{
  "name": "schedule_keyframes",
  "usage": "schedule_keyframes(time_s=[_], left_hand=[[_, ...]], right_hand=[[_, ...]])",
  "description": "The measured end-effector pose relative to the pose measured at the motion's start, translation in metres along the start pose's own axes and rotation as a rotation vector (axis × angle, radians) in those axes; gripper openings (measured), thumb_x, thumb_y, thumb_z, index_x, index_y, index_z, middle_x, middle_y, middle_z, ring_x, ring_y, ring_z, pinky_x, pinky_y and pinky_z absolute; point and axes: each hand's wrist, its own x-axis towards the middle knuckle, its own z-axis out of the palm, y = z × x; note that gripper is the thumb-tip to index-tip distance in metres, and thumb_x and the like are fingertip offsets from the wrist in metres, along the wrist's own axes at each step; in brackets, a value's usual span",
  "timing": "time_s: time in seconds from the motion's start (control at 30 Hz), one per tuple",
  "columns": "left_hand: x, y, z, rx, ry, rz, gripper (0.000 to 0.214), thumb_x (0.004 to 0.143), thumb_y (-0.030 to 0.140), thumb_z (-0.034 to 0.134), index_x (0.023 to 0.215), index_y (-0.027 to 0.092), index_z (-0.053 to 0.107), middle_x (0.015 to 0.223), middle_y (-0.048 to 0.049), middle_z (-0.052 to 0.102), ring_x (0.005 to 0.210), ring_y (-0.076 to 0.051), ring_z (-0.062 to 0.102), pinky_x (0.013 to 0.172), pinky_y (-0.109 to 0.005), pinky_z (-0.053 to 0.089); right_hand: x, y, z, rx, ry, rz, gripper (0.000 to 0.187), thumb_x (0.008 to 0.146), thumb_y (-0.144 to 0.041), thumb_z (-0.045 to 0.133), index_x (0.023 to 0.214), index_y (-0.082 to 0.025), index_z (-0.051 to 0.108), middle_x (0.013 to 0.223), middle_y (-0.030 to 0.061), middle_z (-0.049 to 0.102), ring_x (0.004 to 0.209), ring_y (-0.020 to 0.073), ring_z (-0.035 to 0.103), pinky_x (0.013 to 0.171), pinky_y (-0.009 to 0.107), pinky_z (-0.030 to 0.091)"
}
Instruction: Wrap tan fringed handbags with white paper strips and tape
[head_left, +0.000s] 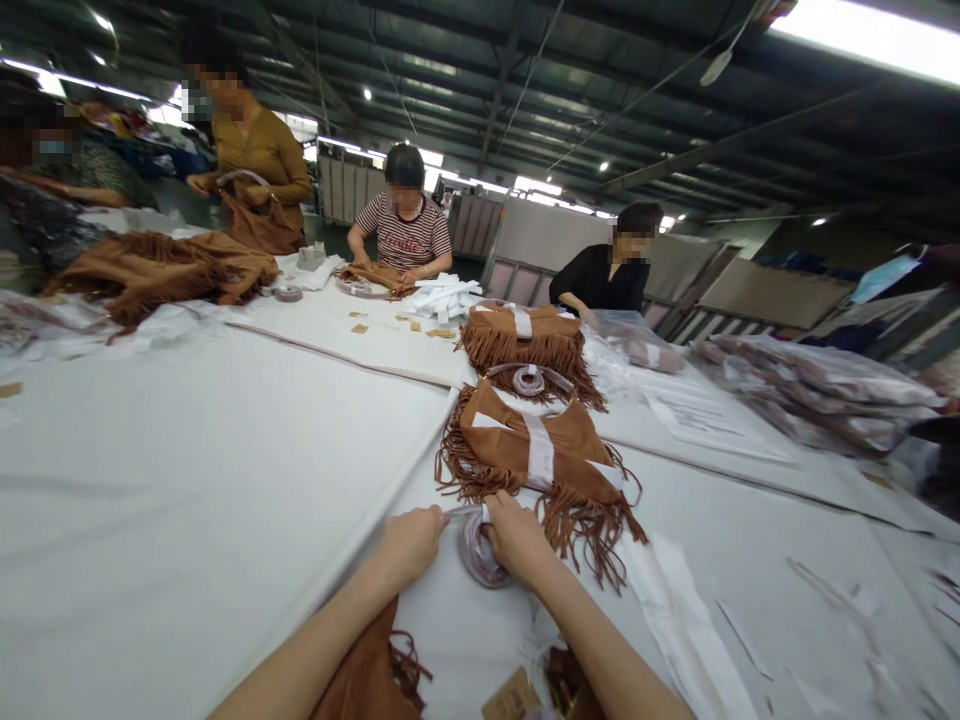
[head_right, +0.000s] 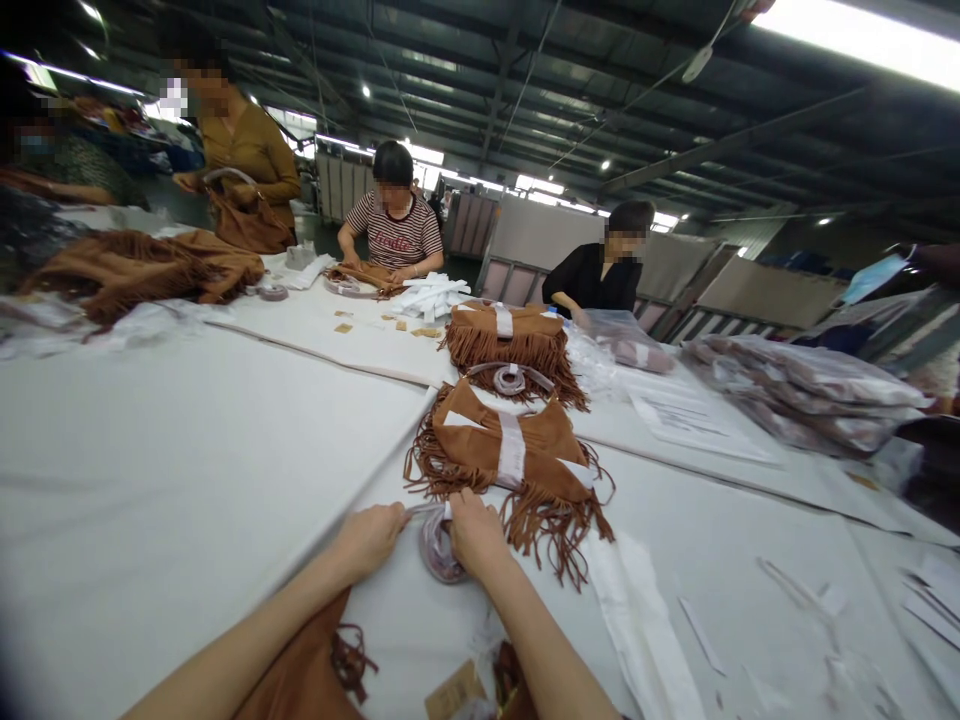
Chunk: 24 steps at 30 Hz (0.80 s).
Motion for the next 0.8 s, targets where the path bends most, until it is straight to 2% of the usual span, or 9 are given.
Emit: schedule_keyframes(time_s=[0.17,0.3,0.4,0.47,0.6,0.7,0.8], left_hand=[[0.002,0.001,0.005,0.022,0.011,-0.034,0.034,0.098,0.029,0.024,0.105,0.017,0.054,0.098,-0.0149,0.067,0.091,-0.028,0.065,0.074,-0.035,0.048],[0.002,0.0,0.006,0.028,0.005,-0.058,0.035,0.098,0.029,0.022,0.105,0.015,0.053,0.098,-0.0163,0.066,0.091,-0.028,0.065,0.074,-0.036,0.048],[0.001,-0.001,0.006,0.015,0.008,-0.062,0.036,0.098,0.031,0.023,0.105,0.015,0.054,0.098,-0.017,0.066,0.091,-0.028,0.065,0.076,-0.038,0.048],[0.0,-0.001,0.007,0.0,0.02,-0.061,0.036,0.098,0.032,0.024,0.105,0.014,0.054,0.098,-0.018,0.066,0.092,-0.029,0.064,0.077,-0.04,0.048],[-0.003,-0.001,0.002,-0.058,0.047,-0.03,0.034,0.097,0.031,0.028,0.103,0.013,0.056,0.096,-0.0181,0.066,0.092,-0.03,0.064,0.08,-0.041,0.047],[-0.013,-0.006,-0.013,-0.13,0.103,0.024,0.031,0.095,0.032,0.037,0.113,0.013,0.053,0.107,-0.0172,0.063,0.102,-0.028,0.06,0.089,-0.039,0.045],[-0.042,-0.021,-0.033,-0.214,0.197,0.061,0.047,0.093,0.038,0.042,0.131,0.012,0.039,0.127,-0.0187,0.052,0.117,-0.026,0.052,0.099,-0.038,0.04]], right_hand=[[0.009,0.005,0.005,0.121,0.004,-0.026,0.02,0.087,-0.022,0.051,0.106,-0.014,0.054,0.107,0.0119,0.056,0.098,0.0214,0.054,0.083,0.03,0.041],[-0.017,0.022,-0.011,0.225,0.034,-0.045,0.031,0.09,-0.032,0.051,0.116,-0.015,0.052,0.116,0.0125,0.056,0.107,0.0213,0.052,0.091,0.031,0.039],[-0.066,0.035,-0.028,0.294,0.096,-0.031,0.031,0.093,-0.031,0.046,0.12,-0.016,0.051,0.118,0.0117,0.057,0.111,0.0204,0.051,0.096,0.031,0.038],[-0.107,0.038,-0.036,0.42,0.129,-0.037,0.029,0.093,-0.031,0.045,0.118,-0.017,0.053,0.117,0.0098,0.059,0.109,0.0192,0.053,0.096,0.031,0.04],[-0.189,0.029,-0.034,0.656,0.14,0.022,0.03,0.091,-0.035,0.045,0.117,-0.023,0.056,0.12,0.0054,0.06,0.111,0.0188,0.055,0.099,0.032,0.042],[-0.243,0.018,-0.02,0.689,0.257,0.226,0.037,0.088,-0.04,0.047,0.119,-0.022,0.057,0.125,0.0076,0.059,0.117,0.0223,0.052,0.103,0.038,0.041],[-0.295,0.008,0.002,0.809,0.341,0.518,0.05,0.081,-0.051,0.051,0.12,-0.019,0.057,0.122,0.0117,0.061,0.111,0.0267,0.058,0.094,0.039,0.049]])
